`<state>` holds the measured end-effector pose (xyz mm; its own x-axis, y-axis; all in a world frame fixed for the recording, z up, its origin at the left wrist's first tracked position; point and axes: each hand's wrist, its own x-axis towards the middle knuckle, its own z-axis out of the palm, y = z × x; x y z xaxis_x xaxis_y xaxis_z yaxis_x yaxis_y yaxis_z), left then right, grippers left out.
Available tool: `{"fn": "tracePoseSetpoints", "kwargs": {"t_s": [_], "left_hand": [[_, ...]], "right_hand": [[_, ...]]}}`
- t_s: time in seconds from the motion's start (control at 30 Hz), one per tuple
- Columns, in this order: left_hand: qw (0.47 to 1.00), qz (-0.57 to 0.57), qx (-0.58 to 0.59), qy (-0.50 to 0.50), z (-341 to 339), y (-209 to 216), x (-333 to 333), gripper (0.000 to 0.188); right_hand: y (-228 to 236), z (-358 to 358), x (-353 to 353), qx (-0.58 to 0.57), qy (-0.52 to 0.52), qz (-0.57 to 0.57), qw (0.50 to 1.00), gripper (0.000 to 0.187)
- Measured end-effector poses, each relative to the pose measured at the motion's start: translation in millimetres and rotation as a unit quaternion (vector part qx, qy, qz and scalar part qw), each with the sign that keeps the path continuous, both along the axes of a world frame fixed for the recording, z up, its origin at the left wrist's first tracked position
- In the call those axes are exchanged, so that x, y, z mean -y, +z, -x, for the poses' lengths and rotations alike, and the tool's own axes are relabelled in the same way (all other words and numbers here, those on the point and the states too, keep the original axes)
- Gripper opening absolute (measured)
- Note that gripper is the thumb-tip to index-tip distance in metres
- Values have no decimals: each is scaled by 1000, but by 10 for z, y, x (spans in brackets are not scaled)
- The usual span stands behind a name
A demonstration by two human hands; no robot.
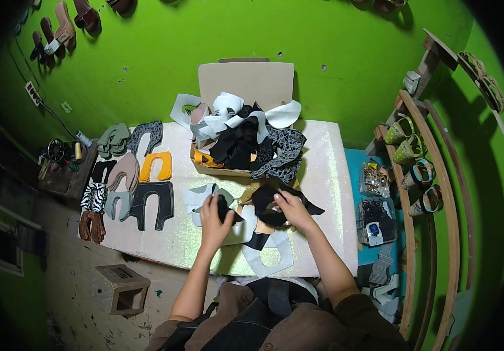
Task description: Arranging and sorting various patterned shoe upper components on a worktable.
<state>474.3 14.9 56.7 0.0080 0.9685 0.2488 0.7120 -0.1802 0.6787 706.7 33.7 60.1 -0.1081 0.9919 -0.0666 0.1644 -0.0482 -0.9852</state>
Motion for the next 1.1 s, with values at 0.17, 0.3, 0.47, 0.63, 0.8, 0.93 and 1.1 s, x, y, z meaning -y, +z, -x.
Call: {"fn": "tracePoseSetpoints", "kwargs": {"t_s": [0.17, 0.3, 0.47, 0.63, 0.8, 0.93, 1.1], "left_hand": [[979, -29, 109, -170, -265, 226, -69, 45], [954, 145, 220, -142, -337, 289, -73, 25], [941, 152, 289, -87, -223, 147, -110, 20], [912, 173, 369, -51, -173, 167, -111, 17], [943, 162, 275, -93, -227, 260, -77, 17], [951, 113, 251, -138, -313, 211, -25, 20], [956, 114, 230, -139, -288, 246, -10, 24]], "right_hand": [[195, 159, 55, -24, 131, -23, 991, 27], [307, 159, 69, 5, 136, 10, 991, 23], [340, -22, 82, 16, 100, 33, 994, 21], [188, -216, 87, 15, 81, 70, 994, 20], [267, -164, 153, 155, 31, -67, 985, 35], [408, 103, 173, 218, 99, -194, 951, 39], [343, 226, 152, 135, 123, -147, 972, 27]]}}
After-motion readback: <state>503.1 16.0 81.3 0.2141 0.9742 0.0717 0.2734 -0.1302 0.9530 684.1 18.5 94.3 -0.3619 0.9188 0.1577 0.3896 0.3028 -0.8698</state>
